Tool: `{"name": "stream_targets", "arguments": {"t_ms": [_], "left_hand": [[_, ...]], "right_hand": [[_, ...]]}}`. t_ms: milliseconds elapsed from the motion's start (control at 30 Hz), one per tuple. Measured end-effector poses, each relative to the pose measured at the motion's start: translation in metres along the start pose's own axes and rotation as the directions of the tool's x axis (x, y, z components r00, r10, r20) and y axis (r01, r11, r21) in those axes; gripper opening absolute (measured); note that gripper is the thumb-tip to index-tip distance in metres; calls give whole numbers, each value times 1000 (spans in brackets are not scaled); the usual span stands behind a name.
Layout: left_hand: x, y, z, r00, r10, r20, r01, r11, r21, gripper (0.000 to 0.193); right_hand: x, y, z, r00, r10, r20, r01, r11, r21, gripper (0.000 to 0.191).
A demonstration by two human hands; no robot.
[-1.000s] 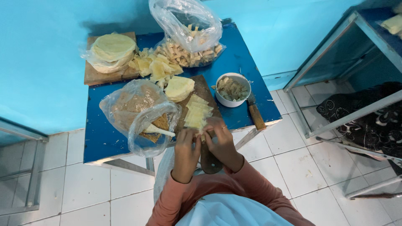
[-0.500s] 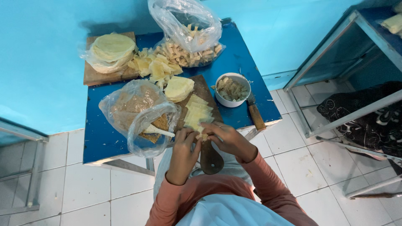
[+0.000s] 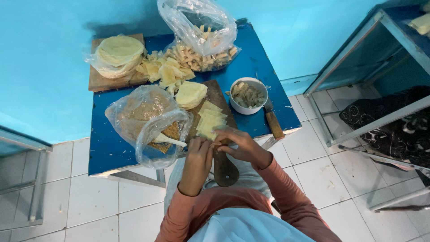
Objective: The person sits at a blue table and folds thin yellow pastry sheets by hand, pressing each fold flat on a wooden board. The folded pieces are placed into a white bowl, with stacks of unused sheets and plastic bags of ingredients on the table.
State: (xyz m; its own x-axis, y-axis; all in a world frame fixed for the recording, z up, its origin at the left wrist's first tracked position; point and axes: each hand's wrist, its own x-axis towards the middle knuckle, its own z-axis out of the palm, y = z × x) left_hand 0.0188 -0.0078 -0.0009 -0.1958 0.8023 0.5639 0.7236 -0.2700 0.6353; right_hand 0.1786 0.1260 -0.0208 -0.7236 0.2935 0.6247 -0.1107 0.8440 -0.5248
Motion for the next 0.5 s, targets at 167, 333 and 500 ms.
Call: {"name": "stream_targets", "arguments": {"t_ms": [167, 333, 500], "left_hand": [[0, -6, 2, 998, -59, -15, 58, 996, -63, 13], [8, -9, 2, 984, -179, -6, 178, 981, -73, 12], [9, -4, 1, 996, -69, -55, 71, 997, 33, 9]], "right_hand": [[5, 7, 8, 996, 77, -50, -76, 997, 21, 40], [14, 8, 10, 932, 359, 59, -363, 924, 123, 52], [15, 1, 8, 993, 120, 20, -118, 991, -70, 28]]}}
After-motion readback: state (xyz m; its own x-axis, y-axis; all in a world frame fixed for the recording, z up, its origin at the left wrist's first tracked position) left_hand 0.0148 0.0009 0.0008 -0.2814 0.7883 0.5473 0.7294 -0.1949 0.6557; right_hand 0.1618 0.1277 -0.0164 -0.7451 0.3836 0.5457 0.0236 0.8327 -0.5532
